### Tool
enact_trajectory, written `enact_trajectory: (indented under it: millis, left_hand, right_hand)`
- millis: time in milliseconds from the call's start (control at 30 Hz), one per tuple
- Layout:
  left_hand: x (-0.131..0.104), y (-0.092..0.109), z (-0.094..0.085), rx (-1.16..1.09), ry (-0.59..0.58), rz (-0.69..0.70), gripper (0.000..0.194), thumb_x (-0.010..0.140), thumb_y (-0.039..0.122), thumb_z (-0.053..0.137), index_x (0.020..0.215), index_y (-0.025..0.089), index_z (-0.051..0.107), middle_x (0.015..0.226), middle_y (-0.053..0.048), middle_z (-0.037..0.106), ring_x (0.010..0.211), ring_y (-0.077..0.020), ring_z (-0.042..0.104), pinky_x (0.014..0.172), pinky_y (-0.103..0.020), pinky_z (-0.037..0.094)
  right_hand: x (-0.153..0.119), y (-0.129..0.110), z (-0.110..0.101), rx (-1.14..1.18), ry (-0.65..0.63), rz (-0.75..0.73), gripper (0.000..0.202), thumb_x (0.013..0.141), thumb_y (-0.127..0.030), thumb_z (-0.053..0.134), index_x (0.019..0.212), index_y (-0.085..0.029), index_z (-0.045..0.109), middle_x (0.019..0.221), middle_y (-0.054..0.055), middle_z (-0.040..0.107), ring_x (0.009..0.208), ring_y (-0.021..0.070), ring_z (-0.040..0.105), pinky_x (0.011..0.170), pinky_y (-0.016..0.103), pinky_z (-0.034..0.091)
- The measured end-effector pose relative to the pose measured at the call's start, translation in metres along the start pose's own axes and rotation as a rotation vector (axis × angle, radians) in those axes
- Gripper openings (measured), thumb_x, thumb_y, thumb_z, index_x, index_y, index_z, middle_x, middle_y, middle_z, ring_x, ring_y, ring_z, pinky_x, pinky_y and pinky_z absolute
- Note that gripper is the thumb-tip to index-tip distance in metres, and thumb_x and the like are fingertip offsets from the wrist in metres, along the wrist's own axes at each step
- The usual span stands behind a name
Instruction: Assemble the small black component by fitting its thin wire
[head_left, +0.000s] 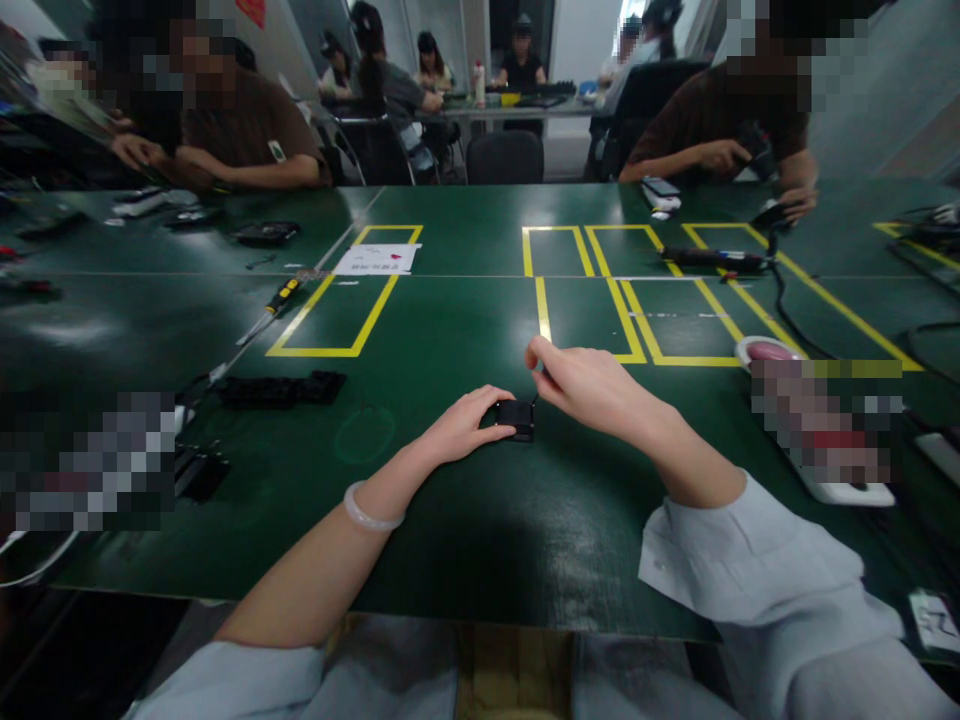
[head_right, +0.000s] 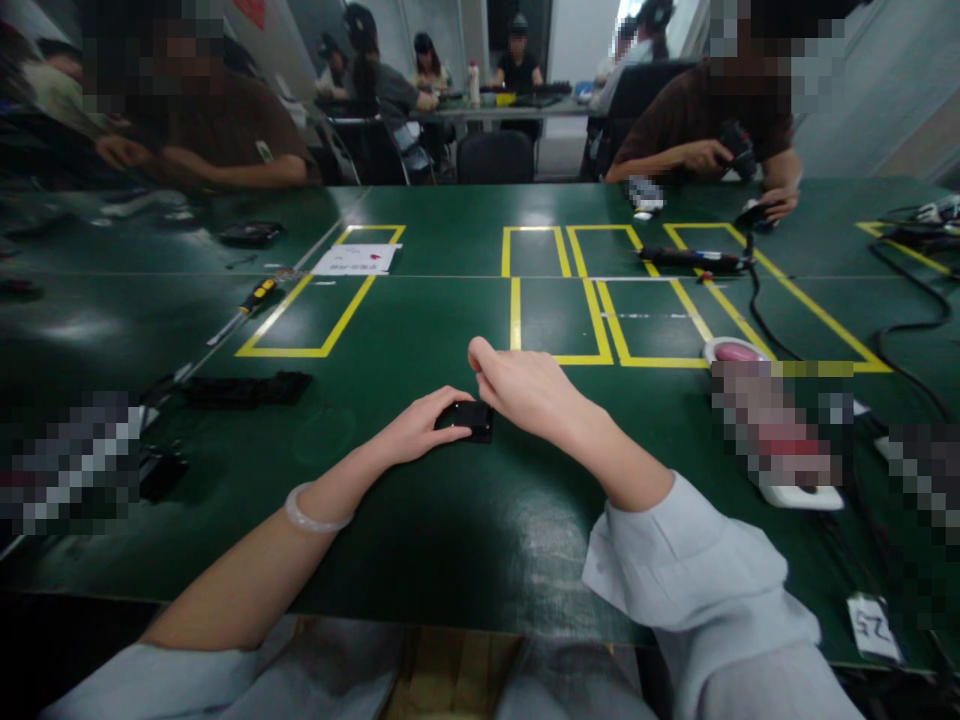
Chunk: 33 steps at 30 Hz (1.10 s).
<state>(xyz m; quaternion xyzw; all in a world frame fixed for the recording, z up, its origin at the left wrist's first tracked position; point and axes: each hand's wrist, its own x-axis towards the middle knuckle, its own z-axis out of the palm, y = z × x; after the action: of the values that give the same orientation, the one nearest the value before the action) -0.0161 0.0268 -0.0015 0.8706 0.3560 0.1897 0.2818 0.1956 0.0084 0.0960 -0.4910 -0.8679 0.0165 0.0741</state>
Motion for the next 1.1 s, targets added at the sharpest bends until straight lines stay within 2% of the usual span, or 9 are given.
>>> enact_trajectory:
  millis: [167, 333, 667, 800, 967, 1100]
  left_hand:
    - [0.0001, 0.0010, -0.0007, -0.008, -0.012, -0.008, 0.038, 0.087, 0.044, 0.056, 0.117, 0.021, 0.053, 0.113, -0.008, 0.060, 0.105, -0.0249, 0.056, 0.091, -0.037, 0.043]
    - [-0.0001, 0.0009, -0.0005, -0.002, -0.011, -0.005, 0.037, 0.088, 0.045, 0.055, 0.116, 0.020, 0.053, 0.113, -0.008, 0.059, 0.105, -0.0246, 0.056, 0.091, -0.037, 0.043]
    - [0.0003, 0.0002, -0.0002, 0.000, 0.003, 0.011, 0.036, 0.088, 0.043, 0.057, 0.116, 0.021, 0.053, 0.111, -0.006, 0.059, 0.103, -0.0235, 0.057, 0.089, -0.035, 0.043]
    - [0.0000, 0.0003, -0.0001, 0.005, 0.002, 0.009, 0.037, 0.088, 0.044, 0.057, 0.116, 0.020, 0.053, 0.111, -0.006, 0.059, 0.102, -0.0234, 0.057, 0.089, -0.035, 0.043]
    - [-0.0002, -0.0003, 0.0001, -0.002, -0.005, 0.008, 0.037, 0.088, 0.043, 0.057, 0.116, 0.020, 0.053, 0.112, -0.007, 0.059, 0.104, -0.0237, 0.057, 0.090, -0.035, 0.043]
    - [0.0002, 0.0005, -0.0011, -0.006, -0.019, 0.007, 0.037, 0.088, 0.043, 0.057, 0.117, 0.020, 0.053, 0.113, -0.007, 0.059, 0.105, -0.0243, 0.056, 0.090, -0.035, 0.044]
  right_hand:
    - [-0.0003, -0.0009, -0.0012, 0.019, -0.003, 0.006, 0.022, 0.094, -0.029, 0.034, 0.108, -0.021, 0.048, 0.081, 0.003, 0.067, 0.067, 0.0163, 0.060, 0.055, 0.026, 0.025]
    - [0.0005, -0.0008, -0.0006, 0.026, 0.014, 0.002, 0.026, 0.096, -0.040, 0.033, 0.104, -0.021, 0.049, 0.079, 0.003, 0.067, 0.068, 0.0171, 0.060, 0.056, 0.026, 0.026]
    - [-0.0007, 0.0009, 0.0002, 0.005, 0.013, -0.007, 0.023, 0.094, -0.030, 0.032, 0.109, -0.020, 0.047, 0.079, 0.003, 0.067, 0.063, 0.0164, 0.059, 0.053, 0.026, 0.024]
    - [-0.0004, 0.0003, -0.0004, 0.018, 0.015, -0.007, 0.022, 0.094, -0.030, 0.033, 0.109, -0.020, 0.047, 0.080, 0.003, 0.067, 0.065, 0.0163, 0.059, 0.054, 0.026, 0.024]
    - [0.0012, 0.0001, 0.0004, 0.008, 0.005, 0.001, 0.026, 0.096, -0.040, 0.033, 0.105, -0.021, 0.048, 0.078, 0.003, 0.066, 0.066, 0.0172, 0.060, 0.054, 0.026, 0.024]
    - [0.0015, 0.0016, 0.0022, -0.024, 0.001, 0.008, 0.024, 0.097, -0.036, 0.033, 0.105, -0.021, 0.049, 0.076, 0.003, 0.066, 0.063, 0.0171, 0.060, 0.053, 0.025, 0.023]
